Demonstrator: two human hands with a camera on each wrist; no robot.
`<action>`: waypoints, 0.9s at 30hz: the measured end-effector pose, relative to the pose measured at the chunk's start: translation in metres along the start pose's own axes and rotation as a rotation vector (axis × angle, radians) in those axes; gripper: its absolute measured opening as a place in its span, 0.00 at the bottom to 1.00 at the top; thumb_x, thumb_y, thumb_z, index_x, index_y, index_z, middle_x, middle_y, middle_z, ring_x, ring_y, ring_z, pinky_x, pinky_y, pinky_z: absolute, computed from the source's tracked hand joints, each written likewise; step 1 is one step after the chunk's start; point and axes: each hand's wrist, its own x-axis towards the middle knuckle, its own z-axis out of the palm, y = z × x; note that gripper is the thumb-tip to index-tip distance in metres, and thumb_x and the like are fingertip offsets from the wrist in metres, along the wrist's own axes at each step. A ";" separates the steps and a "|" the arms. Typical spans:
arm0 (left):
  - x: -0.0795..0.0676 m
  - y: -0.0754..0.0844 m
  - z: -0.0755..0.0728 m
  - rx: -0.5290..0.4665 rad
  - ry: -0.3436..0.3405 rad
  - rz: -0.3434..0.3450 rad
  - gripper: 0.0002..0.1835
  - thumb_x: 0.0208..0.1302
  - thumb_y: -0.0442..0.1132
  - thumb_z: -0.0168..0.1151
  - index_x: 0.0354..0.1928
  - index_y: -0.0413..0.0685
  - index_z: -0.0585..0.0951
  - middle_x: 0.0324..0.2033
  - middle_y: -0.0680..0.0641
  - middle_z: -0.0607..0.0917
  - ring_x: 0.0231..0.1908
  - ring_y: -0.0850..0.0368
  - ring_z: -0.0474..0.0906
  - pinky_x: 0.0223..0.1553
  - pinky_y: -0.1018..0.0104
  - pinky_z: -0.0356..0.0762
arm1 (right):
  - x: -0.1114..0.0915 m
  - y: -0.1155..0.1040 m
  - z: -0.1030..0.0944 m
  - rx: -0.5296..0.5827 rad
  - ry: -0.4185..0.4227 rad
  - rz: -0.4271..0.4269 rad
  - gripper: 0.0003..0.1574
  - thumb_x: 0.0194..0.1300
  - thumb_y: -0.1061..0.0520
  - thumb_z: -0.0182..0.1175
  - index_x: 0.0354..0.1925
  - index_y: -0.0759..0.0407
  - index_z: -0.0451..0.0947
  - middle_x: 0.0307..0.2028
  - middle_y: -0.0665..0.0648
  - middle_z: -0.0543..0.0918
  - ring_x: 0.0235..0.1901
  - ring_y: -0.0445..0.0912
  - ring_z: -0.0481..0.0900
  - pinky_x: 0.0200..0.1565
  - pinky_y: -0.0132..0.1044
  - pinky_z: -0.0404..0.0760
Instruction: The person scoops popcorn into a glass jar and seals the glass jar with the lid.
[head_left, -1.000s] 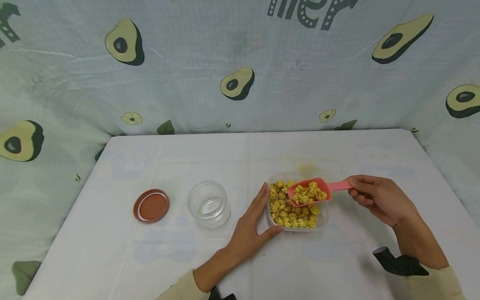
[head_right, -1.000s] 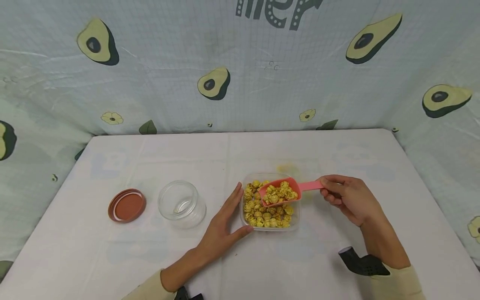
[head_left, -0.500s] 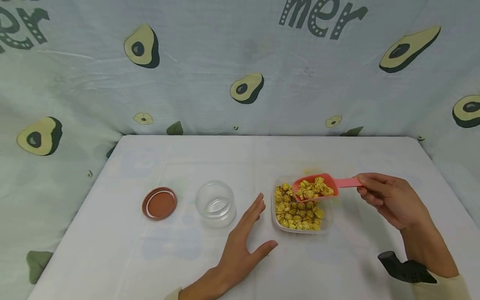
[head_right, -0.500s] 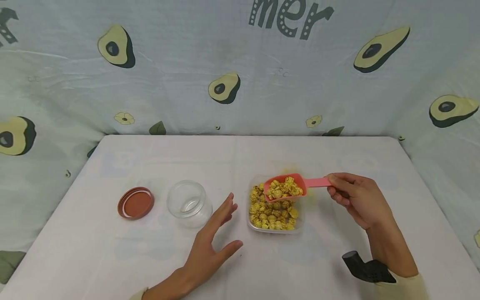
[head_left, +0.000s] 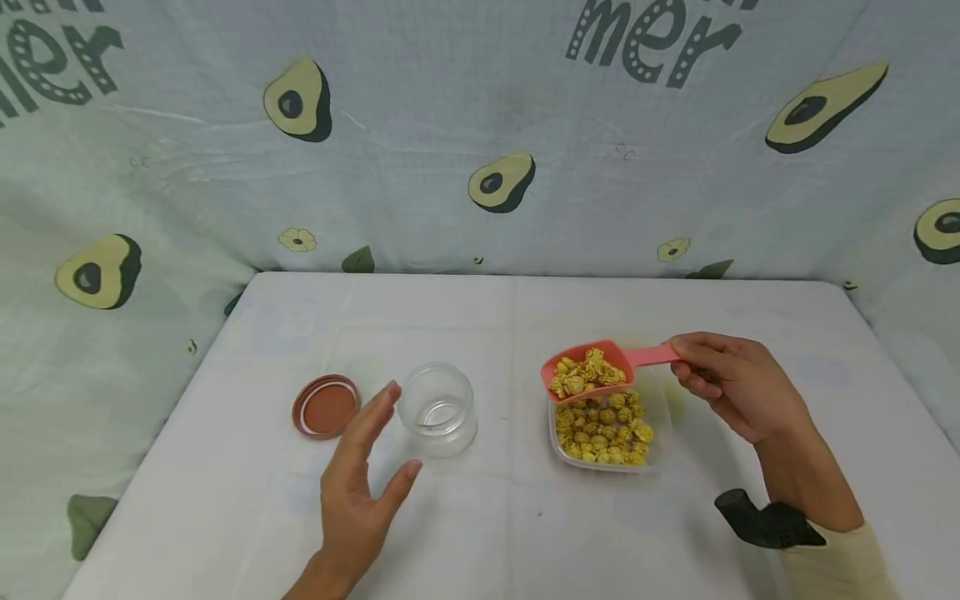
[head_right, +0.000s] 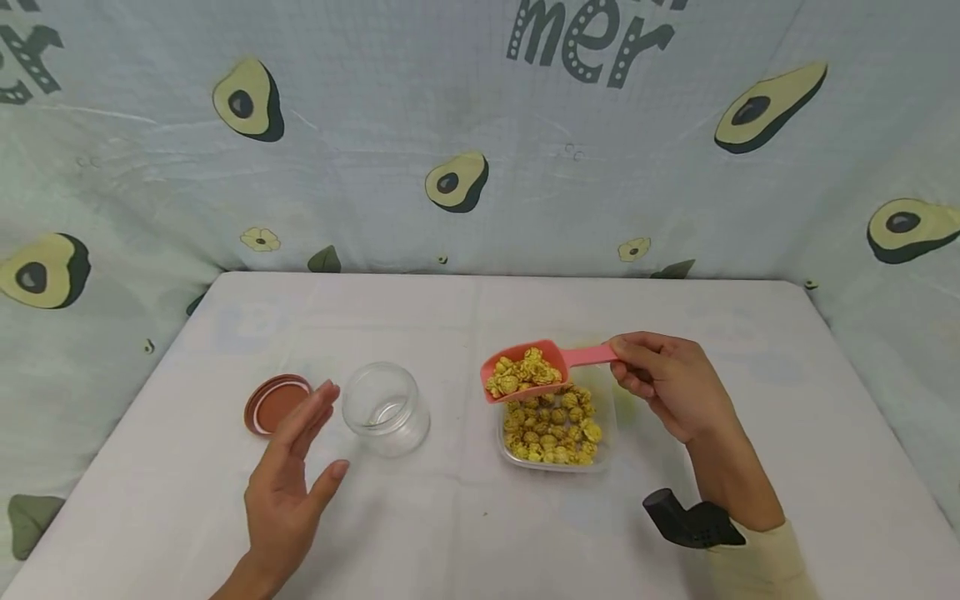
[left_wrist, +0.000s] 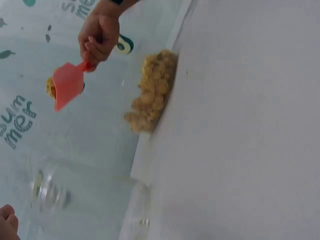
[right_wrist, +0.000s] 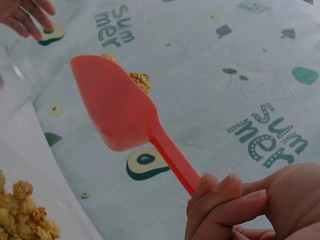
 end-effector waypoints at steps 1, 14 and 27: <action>0.000 -0.001 -0.004 0.035 -0.008 -0.056 0.30 0.60 0.29 0.64 0.59 0.17 0.65 0.59 0.27 0.70 0.63 0.43 0.66 0.64 0.59 0.63 | 0.001 -0.001 0.003 -0.005 -0.005 -0.001 0.12 0.69 0.54 0.57 0.40 0.63 0.78 0.25 0.54 0.76 0.20 0.39 0.67 0.20 0.25 0.67; -0.030 -0.061 -0.013 0.161 -0.134 -0.487 0.53 0.42 0.27 0.77 0.72 0.43 0.59 0.67 0.45 0.67 0.64 0.50 0.65 0.65 0.71 0.57 | 0.022 -0.007 0.049 -0.066 -0.065 0.005 0.21 0.70 0.52 0.56 0.46 0.71 0.70 0.25 0.54 0.75 0.21 0.39 0.65 0.22 0.25 0.66; -0.021 -0.044 -0.002 0.198 -0.067 -0.490 0.48 0.39 0.23 0.76 0.66 0.29 0.63 0.60 0.34 0.73 0.56 0.38 0.72 0.62 0.76 0.60 | 0.041 -0.014 0.085 -0.180 -0.066 0.025 0.21 0.72 0.54 0.54 0.48 0.74 0.71 0.26 0.55 0.77 0.22 0.39 0.68 0.26 0.25 0.73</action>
